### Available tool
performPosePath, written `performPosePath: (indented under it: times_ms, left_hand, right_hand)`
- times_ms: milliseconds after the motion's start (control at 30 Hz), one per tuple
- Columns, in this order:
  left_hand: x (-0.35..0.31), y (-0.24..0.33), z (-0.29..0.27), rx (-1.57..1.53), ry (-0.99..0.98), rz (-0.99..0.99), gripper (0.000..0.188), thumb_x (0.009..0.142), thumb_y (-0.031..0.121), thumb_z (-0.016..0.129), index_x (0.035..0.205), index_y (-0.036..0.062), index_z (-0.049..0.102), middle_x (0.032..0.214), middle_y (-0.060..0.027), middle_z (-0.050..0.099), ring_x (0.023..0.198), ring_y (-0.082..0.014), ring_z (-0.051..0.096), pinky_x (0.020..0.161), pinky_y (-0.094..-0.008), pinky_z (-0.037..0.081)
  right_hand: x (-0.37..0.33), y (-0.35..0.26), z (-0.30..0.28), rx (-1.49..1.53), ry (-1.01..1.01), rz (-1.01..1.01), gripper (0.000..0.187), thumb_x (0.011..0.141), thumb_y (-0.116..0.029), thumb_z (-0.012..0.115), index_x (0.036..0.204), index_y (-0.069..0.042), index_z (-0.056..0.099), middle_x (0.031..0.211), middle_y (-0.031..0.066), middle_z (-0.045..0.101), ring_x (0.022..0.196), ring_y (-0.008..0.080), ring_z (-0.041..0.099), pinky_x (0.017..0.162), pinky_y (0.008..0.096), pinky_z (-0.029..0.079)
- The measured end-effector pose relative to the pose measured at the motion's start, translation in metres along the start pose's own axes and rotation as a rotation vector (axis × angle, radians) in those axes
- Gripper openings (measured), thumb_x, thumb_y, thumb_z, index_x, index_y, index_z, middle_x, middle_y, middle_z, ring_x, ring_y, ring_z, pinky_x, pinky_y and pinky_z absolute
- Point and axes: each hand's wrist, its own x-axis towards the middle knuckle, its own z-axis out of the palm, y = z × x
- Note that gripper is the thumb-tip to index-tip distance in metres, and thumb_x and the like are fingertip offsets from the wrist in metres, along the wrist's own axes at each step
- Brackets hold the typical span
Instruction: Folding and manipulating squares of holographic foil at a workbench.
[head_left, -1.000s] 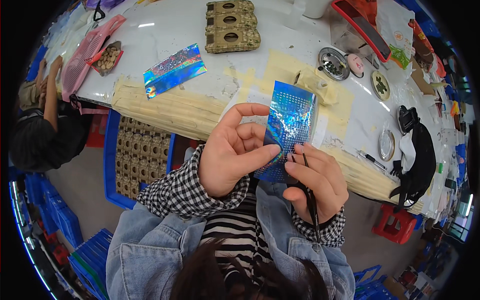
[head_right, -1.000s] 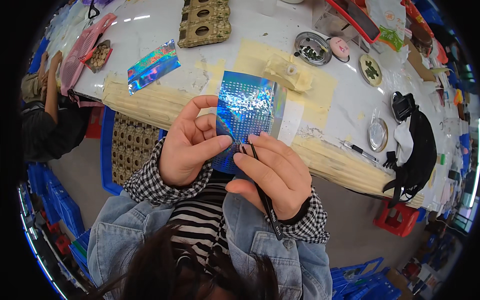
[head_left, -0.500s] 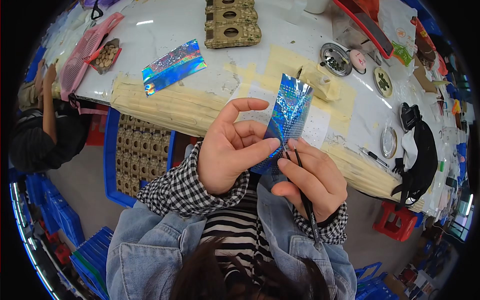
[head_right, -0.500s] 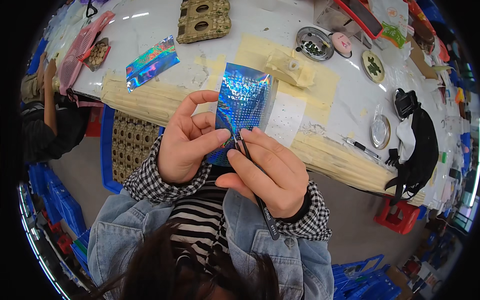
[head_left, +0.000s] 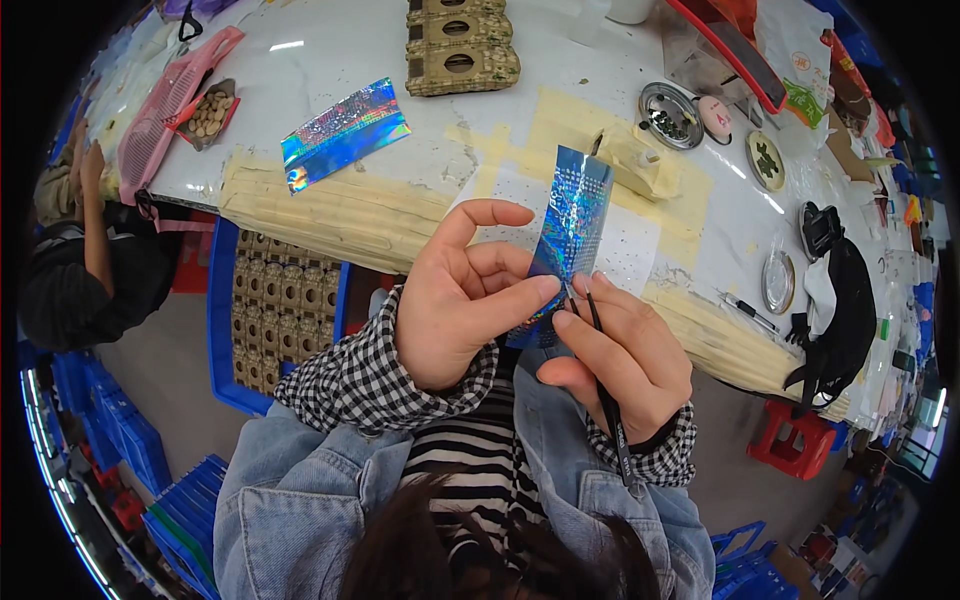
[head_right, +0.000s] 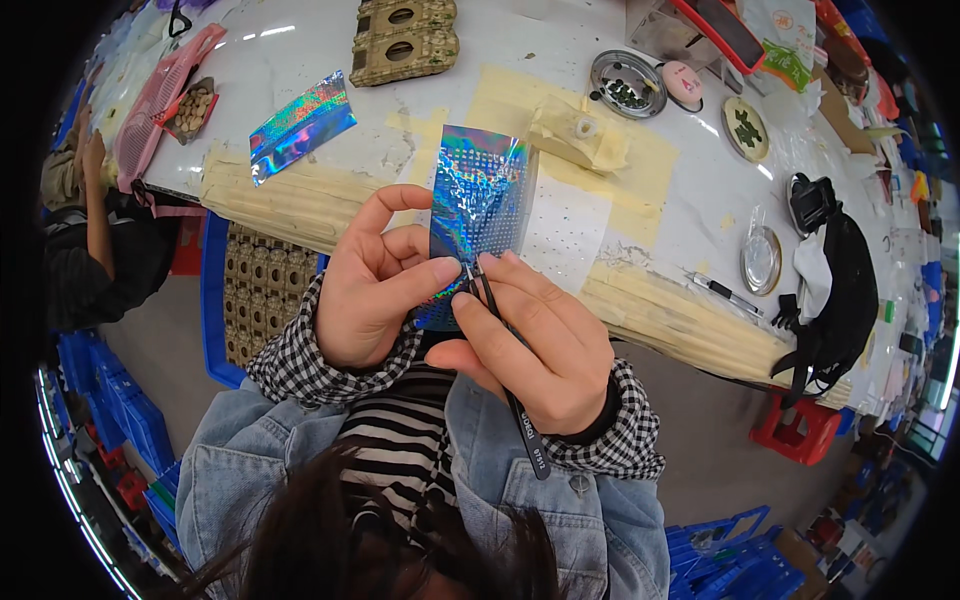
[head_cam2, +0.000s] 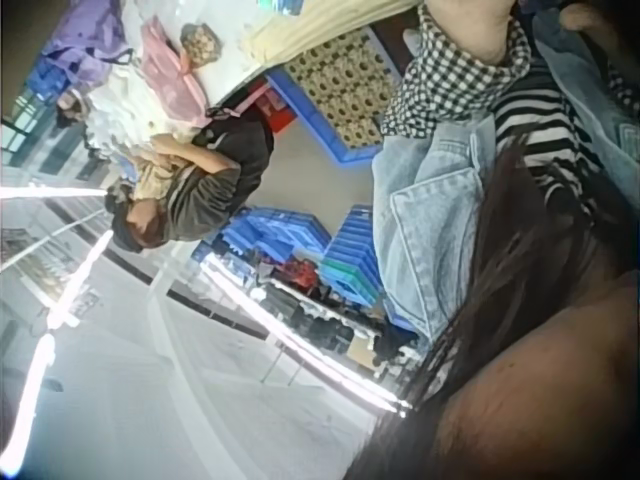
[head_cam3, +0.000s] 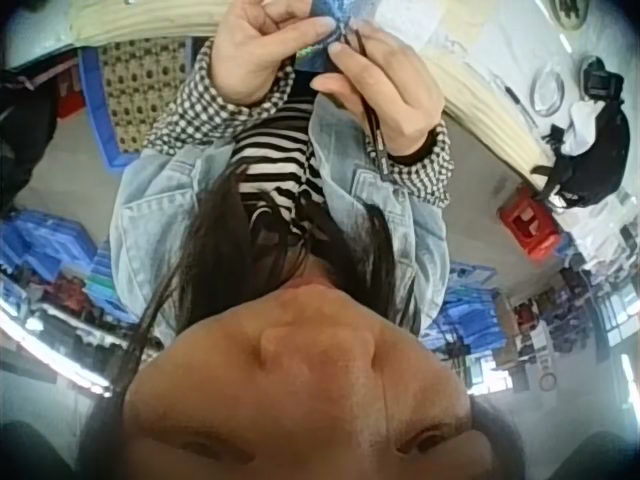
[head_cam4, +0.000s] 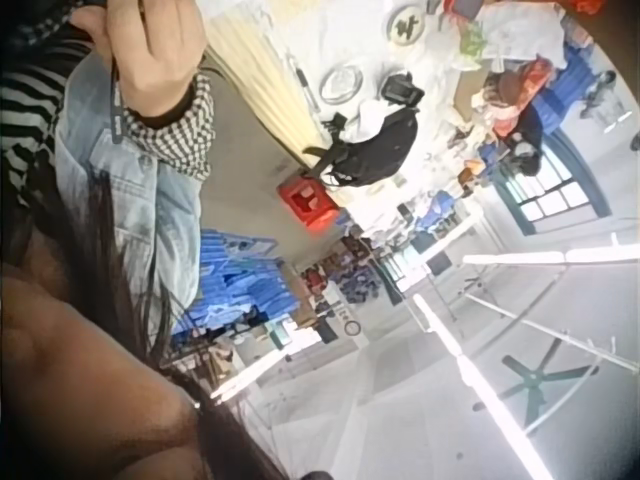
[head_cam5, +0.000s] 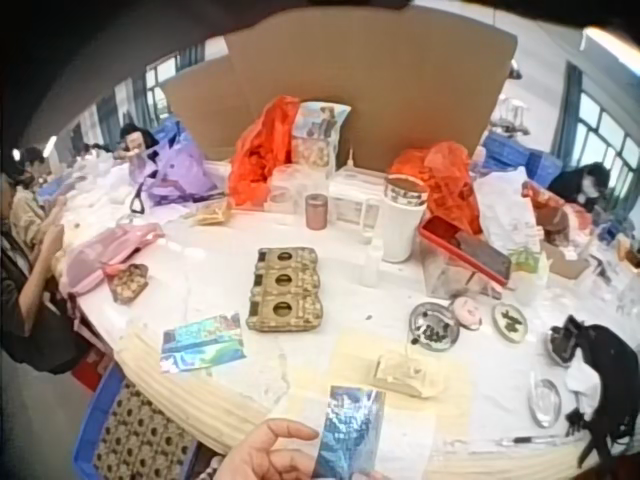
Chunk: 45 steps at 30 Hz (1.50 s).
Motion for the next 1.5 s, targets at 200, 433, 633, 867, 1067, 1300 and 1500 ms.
performPosePath:
  times_ms: [200,433,633,867,1067,1300,1500]
  left_hand:
    - [0.0,0.0,-0.001,-0.015,-0.012,0.0,0.049,0.082,-0.004,0.063,0.122,0.0,0.035,0.091,-0.0086,0.066,0.089,-0.0114,0.062,0.078,-0.0227,0.049]
    - [0.002,-0.001,-0.002,-0.089,0.002,-0.038,0.048,0.082,-0.004,0.063,0.121,-0.0007,0.036,0.093,-0.0107,0.066,0.09,-0.013,0.063,0.08,-0.0242,0.049]
    - [0.002,-0.001,-0.001,-0.1,0.032,-0.049,0.047,0.082,-0.005,0.063,0.12,-0.0005,0.036,0.093,-0.0118,0.066,0.088,-0.0142,0.063,0.078,-0.025,0.05]
    - [0.004,0.001,0.001,-0.134,0.074,-0.062,0.045,0.082,-0.005,0.062,0.119,0.0008,0.036,0.092,-0.012,0.066,0.086,-0.0144,0.063,0.077,-0.0244,0.05]
    - [0.003,-0.001,0.001,-0.169,0.057,-0.047,0.044,0.083,-0.006,0.061,0.118,0.0006,0.036,0.093,-0.0134,0.066,0.088,-0.0156,0.063,0.077,-0.0257,0.051]
    - [0.002,-0.001,0.001,-0.185,0.056,-0.022,0.043,0.083,-0.007,0.06,0.118,0.0005,0.035,0.094,-0.0146,0.065,0.089,-0.0168,0.064,0.078,-0.0266,0.052]
    - [0.002,-0.004,0.0,-0.196,0.048,-0.031,0.043,0.083,-0.007,0.06,0.117,0.0003,0.035,0.094,-0.0154,0.065,0.088,-0.0172,0.064,0.076,-0.0266,0.053]
  right_hand:
    - [0.001,0.001,0.0,-0.018,-0.007,-0.018,0.039,0.067,-0.027,0.077,0.089,0.003,0.064,0.082,0.0163,0.063,0.088,0.0326,0.065,0.076,0.0392,0.056]
    - [0.0,0.001,0.002,-0.04,0.008,-0.036,0.04,0.068,-0.028,0.077,0.089,0.003,0.065,0.082,0.0172,0.063,0.088,0.0325,0.065,0.076,0.0393,0.056]
    - [-0.002,-0.004,0.0,0.051,0.076,0.089,0.039,0.067,-0.023,0.078,0.093,0.003,0.065,0.086,0.0151,0.065,0.089,0.0302,0.066,0.078,0.0381,0.056]
    - [-0.005,-0.006,0.004,0.0,0.132,0.13,0.04,0.067,-0.01,0.08,0.103,-0.001,0.065,0.094,0.0116,0.066,0.091,0.0269,0.066,0.083,0.0371,0.054]
    - [-0.006,-0.005,0.003,0.05,0.089,0.111,0.041,0.066,-0.008,0.08,0.104,-0.003,0.064,0.097,0.0139,0.065,0.092,0.0288,0.065,0.086,0.04,0.053]
    - [-0.011,0.003,0.017,0.132,0.211,0.051,0.04,0.067,-0.006,0.08,0.101,0.001,0.06,0.096,0.0176,0.065,0.093,0.0299,0.065,0.084,0.0404,0.054]
    - [-0.011,0.005,0.015,0.017,0.182,-0.011,0.036,0.067,-0.007,0.08,0.097,0.002,0.062,0.091,0.0188,0.067,0.089,0.0301,0.067,0.08,0.0395,0.056]
